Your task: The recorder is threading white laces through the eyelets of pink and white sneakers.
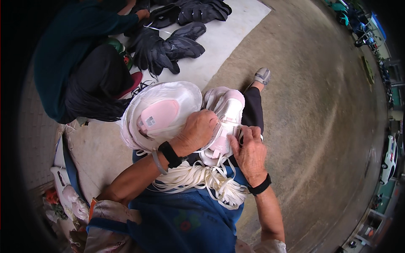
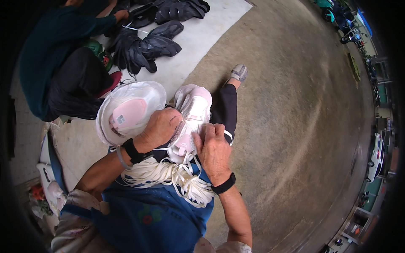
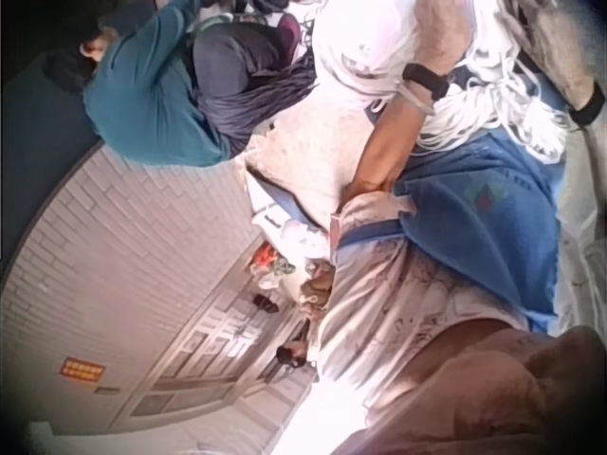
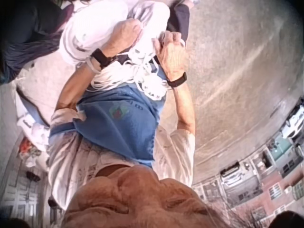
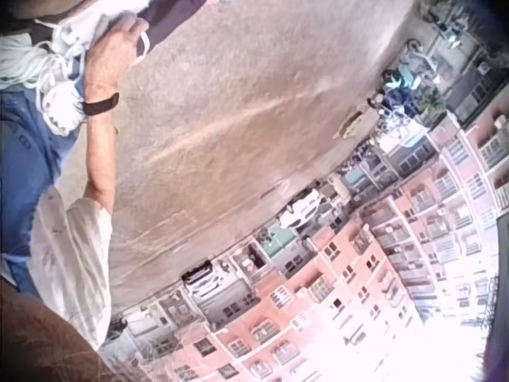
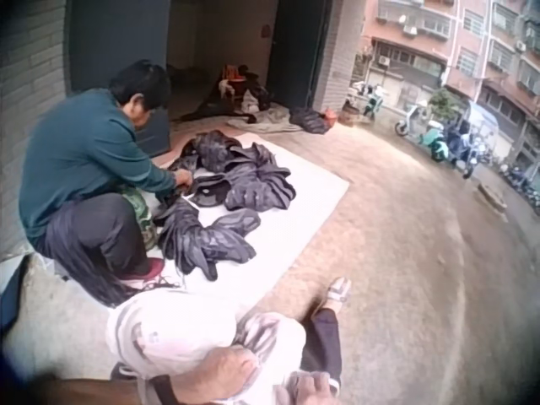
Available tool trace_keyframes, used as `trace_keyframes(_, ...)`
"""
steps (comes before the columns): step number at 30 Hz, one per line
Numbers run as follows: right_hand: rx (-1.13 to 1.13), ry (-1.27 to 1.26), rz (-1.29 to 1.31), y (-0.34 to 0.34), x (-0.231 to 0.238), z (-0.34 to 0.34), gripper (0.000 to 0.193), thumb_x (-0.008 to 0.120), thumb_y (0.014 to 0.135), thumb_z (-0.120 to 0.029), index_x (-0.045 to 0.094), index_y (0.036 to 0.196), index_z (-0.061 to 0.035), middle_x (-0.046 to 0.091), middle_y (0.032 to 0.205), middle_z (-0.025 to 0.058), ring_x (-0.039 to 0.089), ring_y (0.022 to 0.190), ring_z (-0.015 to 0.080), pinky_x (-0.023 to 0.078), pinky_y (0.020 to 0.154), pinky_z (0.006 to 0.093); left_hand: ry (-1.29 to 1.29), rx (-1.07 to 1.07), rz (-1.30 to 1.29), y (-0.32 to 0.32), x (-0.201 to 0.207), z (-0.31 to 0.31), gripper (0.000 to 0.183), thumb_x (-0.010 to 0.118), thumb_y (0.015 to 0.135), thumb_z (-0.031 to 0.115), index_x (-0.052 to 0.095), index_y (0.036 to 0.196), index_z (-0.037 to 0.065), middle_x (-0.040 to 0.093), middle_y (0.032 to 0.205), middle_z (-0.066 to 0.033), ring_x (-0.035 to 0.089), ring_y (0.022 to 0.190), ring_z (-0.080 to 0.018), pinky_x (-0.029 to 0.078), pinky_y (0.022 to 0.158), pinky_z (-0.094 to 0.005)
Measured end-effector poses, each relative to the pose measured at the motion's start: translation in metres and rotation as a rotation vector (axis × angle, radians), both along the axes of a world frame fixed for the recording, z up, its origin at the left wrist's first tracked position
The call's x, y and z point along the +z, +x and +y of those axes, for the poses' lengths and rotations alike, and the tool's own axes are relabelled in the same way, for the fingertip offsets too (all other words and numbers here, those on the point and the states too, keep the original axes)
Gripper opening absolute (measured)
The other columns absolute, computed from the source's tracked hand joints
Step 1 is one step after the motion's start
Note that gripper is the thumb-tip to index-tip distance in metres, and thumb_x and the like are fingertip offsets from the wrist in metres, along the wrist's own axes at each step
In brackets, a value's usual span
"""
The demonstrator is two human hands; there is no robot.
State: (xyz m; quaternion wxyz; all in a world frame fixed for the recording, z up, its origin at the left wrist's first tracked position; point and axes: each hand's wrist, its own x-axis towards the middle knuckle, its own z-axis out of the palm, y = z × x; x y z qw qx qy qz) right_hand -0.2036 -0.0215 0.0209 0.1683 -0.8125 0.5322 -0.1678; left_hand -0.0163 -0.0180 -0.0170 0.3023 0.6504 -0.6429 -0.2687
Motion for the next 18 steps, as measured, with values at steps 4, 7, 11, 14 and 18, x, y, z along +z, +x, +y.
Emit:
trace_keyframes(4, -0.008, 0.07, 0.086, 0.006, -0.005, 0.001, 0.021, 0.06, 0.084, -0.015, 0.053, 0.091, 0.004, 0.052, 0.091, 0.0201, 0.062, 0.066, 0.0366, 0.052, 0.056, 0.0441, -0.081, -0.108, -0.015, 0.002, 0.005, -0.001, 0.015, 0.055, 0.086, 0.014, 0.062, 0.08, 0.001, 0.061, 0.077, -0.0187, 0.06, 0.075, -0.0384, 0.047, 0.068, -0.0442)
trace_keyframes(7, 0.049, 0.077, 0.011, 0.006, -0.023, -0.002, 0.02, 0.06, 0.079, -0.006, 0.052, 0.092, 0.0067, 0.052, 0.091, 0.0222, 0.061, 0.066, 0.0384, 0.052, 0.056, 0.0444, -0.013, -0.024, 0.032, -0.001, -0.001, -0.001, 0.017, 0.055, 0.086, 0.014, 0.062, 0.079, 0.001, 0.061, 0.078, -0.0185, 0.06, 0.076, -0.0383, 0.047, 0.068, -0.0441)
trace_keyframes(11, 0.085, 0.073, -0.141, 0.002, -0.024, -0.005, 0.022, 0.059, 0.075, 0.002, 0.052, 0.095, 0.0078, 0.051, 0.091, 0.024, 0.06, 0.068, 0.0404, 0.052, 0.057, 0.0447, 0.052, -0.015, 0.05, 0.003, -0.011, -0.008, 0.018, 0.055, 0.085, 0.014, 0.063, 0.077, 0.0, 0.062, 0.079, -0.0183, 0.059, 0.077, -0.0379, 0.047, 0.07, -0.0435)
trace_keyframes(14, 0.033, 0.126, -0.217, 0.001, -0.022, -0.007, 0.024, 0.056, 0.075, 0.006, 0.05, 0.099, 0.0056, 0.052, 0.092, 0.0261, 0.059, 0.073, 0.0432, 0.05, 0.061, 0.046, 0.085, 0.017, 0.189, 0.003, -0.012, -0.006, 0.019, 0.055, 0.085, 0.014, 0.063, 0.076, 0.0, 0.062, 0.08, -0.0184, 0.059, 0.078, -0.0376, 0.048, 0.071, -0.0431)
trace_keyframes(18, 0.038, 0.08, -0.271, -0.001, -0.025, -0.001, 0.022, 0.05, 0.08, 0.006, 0.045, 0.102, 0.0011, 0.055, 0.085, 0.0241, 0.057, 0.076, 0.0436, 0.047, 0.066, 0.0448, 0.036, -0.036, 0.088, 0.006, -0.012, 0.0, 0.021, 0.053, 0.088, 0.018, 0.066, 0.084, 0.003, 0.064, 0.089, -0.0189, 0.061, 0.084, -0.0369, 0.049, 0.075, -0.0426)
